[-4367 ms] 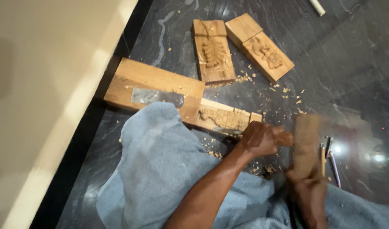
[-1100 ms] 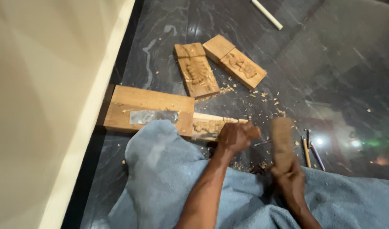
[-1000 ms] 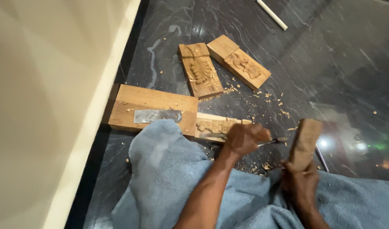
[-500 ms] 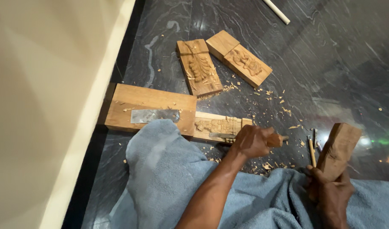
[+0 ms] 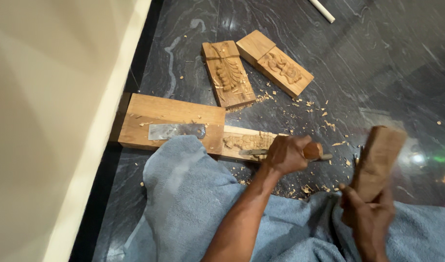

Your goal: The person carves a wooden block using a chisel and a wooden mallet. They repeatedly strike the chisel to shape the wood, producing wood shavings. The person occasionally repositions the block and continues carving.

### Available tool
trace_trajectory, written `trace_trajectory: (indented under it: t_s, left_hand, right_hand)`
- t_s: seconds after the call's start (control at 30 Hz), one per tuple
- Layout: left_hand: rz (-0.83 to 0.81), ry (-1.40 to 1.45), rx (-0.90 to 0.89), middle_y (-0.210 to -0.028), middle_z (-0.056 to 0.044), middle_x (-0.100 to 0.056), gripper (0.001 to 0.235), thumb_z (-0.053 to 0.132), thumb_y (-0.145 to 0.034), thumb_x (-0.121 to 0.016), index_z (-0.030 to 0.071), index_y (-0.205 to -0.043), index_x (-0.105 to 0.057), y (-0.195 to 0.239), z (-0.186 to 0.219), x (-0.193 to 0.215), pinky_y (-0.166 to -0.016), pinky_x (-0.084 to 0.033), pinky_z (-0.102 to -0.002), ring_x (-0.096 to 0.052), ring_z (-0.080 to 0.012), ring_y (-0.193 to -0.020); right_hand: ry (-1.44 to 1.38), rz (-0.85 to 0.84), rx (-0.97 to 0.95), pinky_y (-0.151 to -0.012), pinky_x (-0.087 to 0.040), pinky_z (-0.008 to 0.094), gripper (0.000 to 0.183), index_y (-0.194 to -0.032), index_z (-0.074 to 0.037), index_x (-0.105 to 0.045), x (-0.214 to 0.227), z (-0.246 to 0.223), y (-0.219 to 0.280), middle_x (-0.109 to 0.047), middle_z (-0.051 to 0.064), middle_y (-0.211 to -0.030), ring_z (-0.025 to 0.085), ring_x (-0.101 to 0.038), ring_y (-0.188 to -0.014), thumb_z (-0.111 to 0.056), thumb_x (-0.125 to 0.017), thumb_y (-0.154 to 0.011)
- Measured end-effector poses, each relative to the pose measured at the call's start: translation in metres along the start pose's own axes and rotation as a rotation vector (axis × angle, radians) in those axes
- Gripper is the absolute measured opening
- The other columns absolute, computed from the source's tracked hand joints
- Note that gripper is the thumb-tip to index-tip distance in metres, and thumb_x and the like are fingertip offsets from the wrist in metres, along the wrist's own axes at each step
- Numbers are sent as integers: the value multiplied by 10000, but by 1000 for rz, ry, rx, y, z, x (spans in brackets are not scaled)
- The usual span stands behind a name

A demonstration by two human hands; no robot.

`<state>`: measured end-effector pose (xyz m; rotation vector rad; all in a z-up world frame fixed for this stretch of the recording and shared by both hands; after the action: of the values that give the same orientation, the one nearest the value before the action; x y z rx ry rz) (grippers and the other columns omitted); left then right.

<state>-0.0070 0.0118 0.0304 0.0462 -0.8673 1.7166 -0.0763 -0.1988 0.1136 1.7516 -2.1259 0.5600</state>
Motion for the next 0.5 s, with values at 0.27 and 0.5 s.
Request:
trace_trajectory:
  t_s: [0.27,0.5]
  left_hand:
    - [-91,-45,33,-748,-161,-725,159,13,-770,-633,68,-918,-651,4,-8,-13,-504,-525,-440,-699,-285,-585]
    - [-160,-70,79,-681,-173,-711,223,10,-814,-603,47,-1021,-678,3,-16,-22,-448,-508,-449,-699,-287,-516]
  right_hand:
    - [11,-120,-96,-637,-522,346,665,-1426,-32,-539,-33,8,10,-696,153,-1060,241,-649,-822,-65,-743,-794]
    - [-57,-103,-157,-620,-494,368,627,-1402,15,-542,-38,13,-2,-661,180,-1013,265,-623,-780,-62,-746,-814]
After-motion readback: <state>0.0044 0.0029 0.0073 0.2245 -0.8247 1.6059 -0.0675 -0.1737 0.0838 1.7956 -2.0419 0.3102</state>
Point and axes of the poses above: each hand's wrist, its own y-axis away from the middle knuckle, its own x-axis out of the back of the hand, z = x × y, the point moved 1 cm from there along -y, towards the middle knuckle
